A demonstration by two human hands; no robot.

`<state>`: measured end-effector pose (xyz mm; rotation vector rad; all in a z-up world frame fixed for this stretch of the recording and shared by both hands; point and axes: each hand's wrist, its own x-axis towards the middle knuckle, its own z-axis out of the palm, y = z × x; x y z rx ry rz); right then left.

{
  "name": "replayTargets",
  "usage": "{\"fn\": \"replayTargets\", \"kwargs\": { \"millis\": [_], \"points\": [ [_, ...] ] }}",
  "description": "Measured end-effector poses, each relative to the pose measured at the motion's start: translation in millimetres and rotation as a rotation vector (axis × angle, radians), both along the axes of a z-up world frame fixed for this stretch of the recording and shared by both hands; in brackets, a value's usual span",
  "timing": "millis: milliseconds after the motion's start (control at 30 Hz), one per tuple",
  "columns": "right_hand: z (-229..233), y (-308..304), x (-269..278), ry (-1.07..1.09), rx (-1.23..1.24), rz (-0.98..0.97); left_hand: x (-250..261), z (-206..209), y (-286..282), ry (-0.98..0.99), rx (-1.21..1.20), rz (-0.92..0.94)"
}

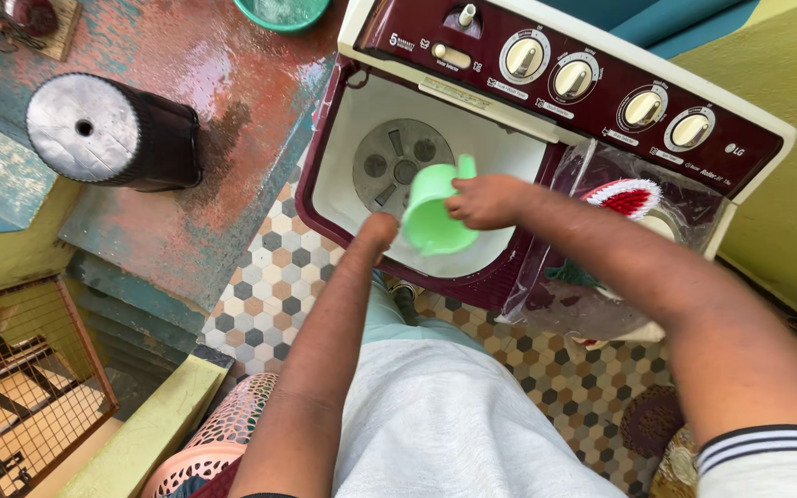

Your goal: The person fills a green jug with water from a tap, pours the water into a washing machine tub, and uses a red brush and a cloth to clean the top and sides of the washing machine.

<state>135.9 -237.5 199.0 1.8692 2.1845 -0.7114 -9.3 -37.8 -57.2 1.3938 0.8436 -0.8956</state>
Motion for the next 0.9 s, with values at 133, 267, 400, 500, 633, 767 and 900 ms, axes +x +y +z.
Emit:
{"fn": "replayTargets", "kwargs": {
  "millis": [133,267,400,500,633,767,900],
  "points": [
    [31,-21,31,-0.102,-0.07,0.102,-4,3,-32,-0.18,0.066,-0.419],
    [49,-22,40,-0.204,-0.198,0.083,-1,63,-28,0.036,-0.062,-0.024],
    [53,4,14,-0.115,-0.093,-0.07,1,89,-28,0.1,-0.197,0.203],
    [60,14,-16,-0.133,-0.255,-0.029,-4,53,-47,0.141,-0.325,0.327],
    [64,15,-50,-0.18,-0.258,-0.003,-19,13,-104,0.162,-0.439,0.433],
    [68,-2,-42,-0.258,-0.293,0.05,-23,28,-132,0.1,-0.46,0.428],
    [80,-11,-29,-0.211,-0.109,-0.239,-4,69,-105,-0.168,-0.128,-0.047]
  ]
}}
